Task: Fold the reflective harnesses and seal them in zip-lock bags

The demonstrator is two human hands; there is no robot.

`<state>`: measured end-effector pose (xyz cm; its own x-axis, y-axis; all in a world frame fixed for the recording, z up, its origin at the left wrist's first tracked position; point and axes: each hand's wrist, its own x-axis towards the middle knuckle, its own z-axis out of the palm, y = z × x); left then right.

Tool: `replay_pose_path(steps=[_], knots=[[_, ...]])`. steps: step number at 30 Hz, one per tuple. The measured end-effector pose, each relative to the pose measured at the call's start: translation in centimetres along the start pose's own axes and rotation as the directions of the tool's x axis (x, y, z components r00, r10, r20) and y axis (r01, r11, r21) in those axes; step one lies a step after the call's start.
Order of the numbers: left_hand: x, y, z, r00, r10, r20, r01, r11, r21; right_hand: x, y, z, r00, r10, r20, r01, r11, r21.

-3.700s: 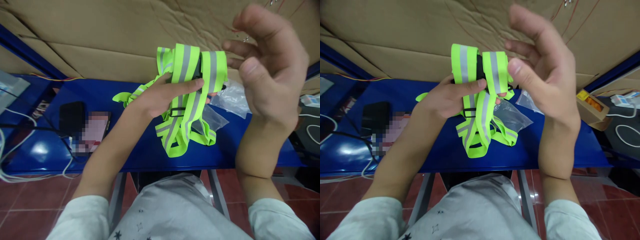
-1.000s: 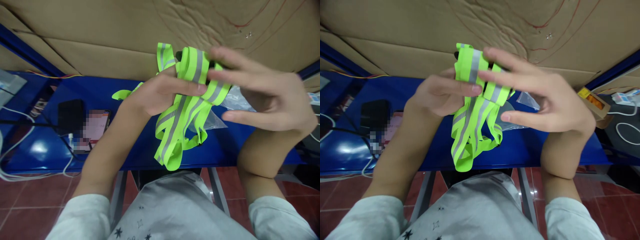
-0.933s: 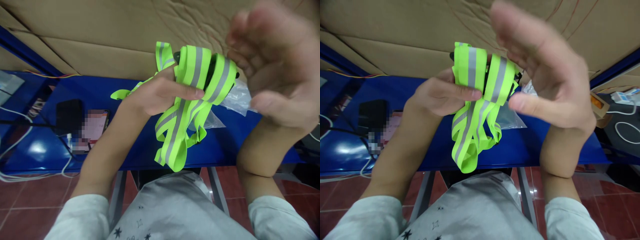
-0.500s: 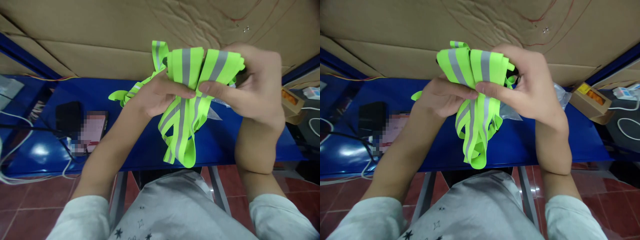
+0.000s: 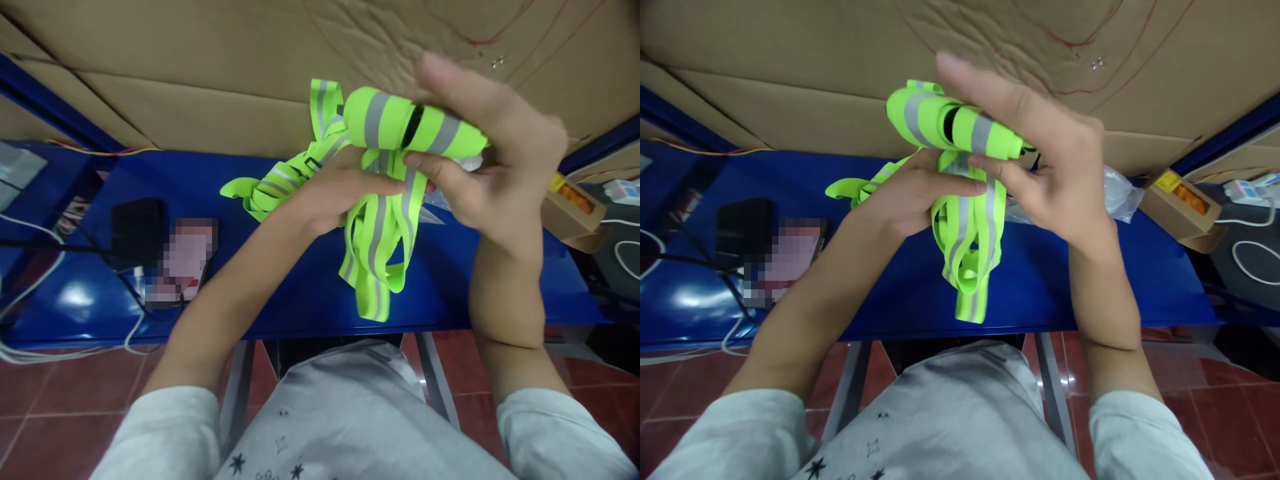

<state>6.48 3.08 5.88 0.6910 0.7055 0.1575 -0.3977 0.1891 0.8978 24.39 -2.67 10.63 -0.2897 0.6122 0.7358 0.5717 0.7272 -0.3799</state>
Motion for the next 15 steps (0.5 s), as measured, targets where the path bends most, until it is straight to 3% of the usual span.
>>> replay_pose_path(steps=[5, 8, 11, 15], knots=[[-0.2, 0.1, 0.4, 0.989, -0.044, 0.143, 0.070, 0.981, -0.180, -0.2, 0.8, 0.8, 0.985, -0.154, -0.075, 0.153, 0.988, -0.028], [-0.2, -0.4, 0.7, 0.987, -0.050, 0.151, 0.079, 0.977, -0.196, -0.3, 1.4, 0.9, 0.977, -0.203, -0.068, 0.193, 0.973, -0.130], [0.1, -1.3, 1.1, 0.994, -0.018, 0.108, 0.033, 0.989, -0.144, -0.5, 1.7, 1.0, 0.968, -0.247, -0.049, 0.228, 0.942, -0.248], [0.3, -1.8, 1.4, 0.995, 0.046, -0.092, -0.049, 0.999, -0.024, -0.3, 2.5, 1.4, 0.944, -0.326, -0.051, 0.295, 0.904, -0.309]])
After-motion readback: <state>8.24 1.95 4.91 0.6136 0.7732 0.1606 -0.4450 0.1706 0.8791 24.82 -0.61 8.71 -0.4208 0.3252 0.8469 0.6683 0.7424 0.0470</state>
